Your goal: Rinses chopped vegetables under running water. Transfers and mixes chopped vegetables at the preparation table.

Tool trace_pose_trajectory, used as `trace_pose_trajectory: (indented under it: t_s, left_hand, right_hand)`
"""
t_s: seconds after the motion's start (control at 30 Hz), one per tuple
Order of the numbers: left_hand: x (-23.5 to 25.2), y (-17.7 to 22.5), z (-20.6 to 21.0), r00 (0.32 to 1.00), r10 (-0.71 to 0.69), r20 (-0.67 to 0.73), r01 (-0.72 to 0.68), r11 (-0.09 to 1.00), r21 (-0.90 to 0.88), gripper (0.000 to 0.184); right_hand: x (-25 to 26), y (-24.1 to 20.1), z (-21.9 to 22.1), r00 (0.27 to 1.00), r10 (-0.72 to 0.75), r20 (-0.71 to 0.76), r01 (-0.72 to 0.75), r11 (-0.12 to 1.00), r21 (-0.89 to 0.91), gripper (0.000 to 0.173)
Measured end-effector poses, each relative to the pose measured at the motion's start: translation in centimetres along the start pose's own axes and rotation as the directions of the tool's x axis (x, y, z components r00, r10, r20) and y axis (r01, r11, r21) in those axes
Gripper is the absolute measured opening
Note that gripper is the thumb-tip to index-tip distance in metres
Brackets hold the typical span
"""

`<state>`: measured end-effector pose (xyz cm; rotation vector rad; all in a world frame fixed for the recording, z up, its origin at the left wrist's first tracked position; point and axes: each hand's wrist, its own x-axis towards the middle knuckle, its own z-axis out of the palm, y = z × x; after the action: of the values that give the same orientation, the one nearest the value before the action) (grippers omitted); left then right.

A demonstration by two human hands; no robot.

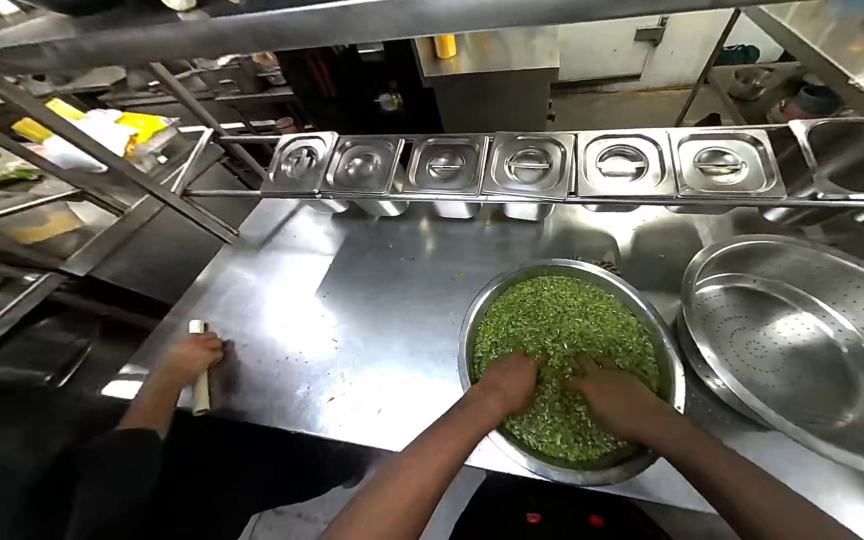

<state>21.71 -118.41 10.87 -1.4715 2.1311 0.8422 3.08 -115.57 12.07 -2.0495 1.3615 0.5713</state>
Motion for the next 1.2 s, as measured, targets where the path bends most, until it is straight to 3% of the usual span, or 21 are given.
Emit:
trace_pose_trajectory:
  t_s: [0.1,0.17,0.23,0.3,0.4,0.57,0.67,0.73,0.8,0.87,0.9,1.03,1.13,1.2]
  left_hand:
    - [-4.0,0.8,-2.4,0.999,-0.024,-0.024,0.025,0.999,0.044,0.066]
    - [-5.2,1.3,-2.6,0.999,0.01,0.031,-0.012,0.998,0.061,0.066]
    - [-4.6,1.6,-1.5,0.992,0.039,0.119,-0.048,0.996,0.069,0.068]
    - [-3.2,1.8,-0.5,0.987,0.026,0.157,-0.038,0.996,0.075,0.073]
    - [-2.2,2.4,0.4,0.992,-0.008,0.128,0.003,0.999,0.039,0.082]
    - [-1.1,2.7,1.8,0.997,-0.036,0.073,0.036,0.999,0.01,0.084]
    - [-2.0,2.5,-0.3,0.998,-0.004,0.067,0.004,1.0,0.0,0.085]
    - [-3.4,1.6,-2.6,1.0,-0.01,-0.012,0.01,1.0,-0.028,0.072]
    - [-3.4,0.1,-4.2,0.986,-0.038,-0.161,0.028,0.998,-0.062,0.064]
    - [-1.5,-1.3,-4.3,0.957,-0.062,-0.283,0.038,0.995,-0.091,0.075]
    - [-0.2,-1.6,-4.0,0.95,-0.075,-0.302,0.049,0.994,-0.093,0.083]
    - [3.0,-1.2,-3.3,0.975,-0.111,-0.194,0.099,0.993,-0.071,0.086]
    - [4.4,-1.5,-3.0,0.981,-0.106,-0.165,0.094,0.992,-0.079,0.083]
    - [5.3,-1.4,-2.6,0.986,-0.092,-0.142,0.081,0.994,-0.078,0.089]
  right_hand:
    - [-1.8,0.8,-0.9,0.99,0.052,-0.128,-0.044,0.997,0.064,0.052]
    - [-2.0,1.9,-0.7,0.986,0.118,-0.114,-0.105,0.989,0.106,0.066]
    - [-1.7,1.5,0.3,0.997,0.078,-0.026,-0.074,0.99,0.12,0.08]
    - [-1.3,0.6,0.9,0.999,0.03,0.024,-0.033,0.995,0.099,0.078]
    - [-0.3,0.9,1.2,0.991,0.134,-0.003,-0.133,0.987,0.091,0.078]
    - [0.5,0.4,1.3,0.992,0.116,0.041,-0.118,0.992,0.033,0.073]
    - [0.3,1.7,-0.6,0.991,0.126,0.042,-0.13,0.987,0.093,0.071]
    - [-0.9,2.6,-2.2,0.996,0.076,-0.053,-0.068,0.988,0.141,0.06]
    - [-1.0,4.1,-3.5,0.963,0.066,-0.26,-0.023,0.986,0.166,0.051]
    - [0.8,5.3,-3.9,0.904,0.104,-0.416,-0.038,0.986,0.164,0.057]
    - [2.0,5.3,-3.7,0.895,0.135,-0.425,-0.07,0.984,0.166,0.065]
    - [5.2,2.9,-2.8,0.971,0.135,-0.2,-0.111,0.986,0.126,0.074]
    - [6.6,3.5,-2.4,0.965,0.148,-0.215,-0.115,0.981,0.156,0.079]
    - [6.6,2.9,-2.8,0.981,0.125,-0.147,-0.106,0.985,0.136,0.079]
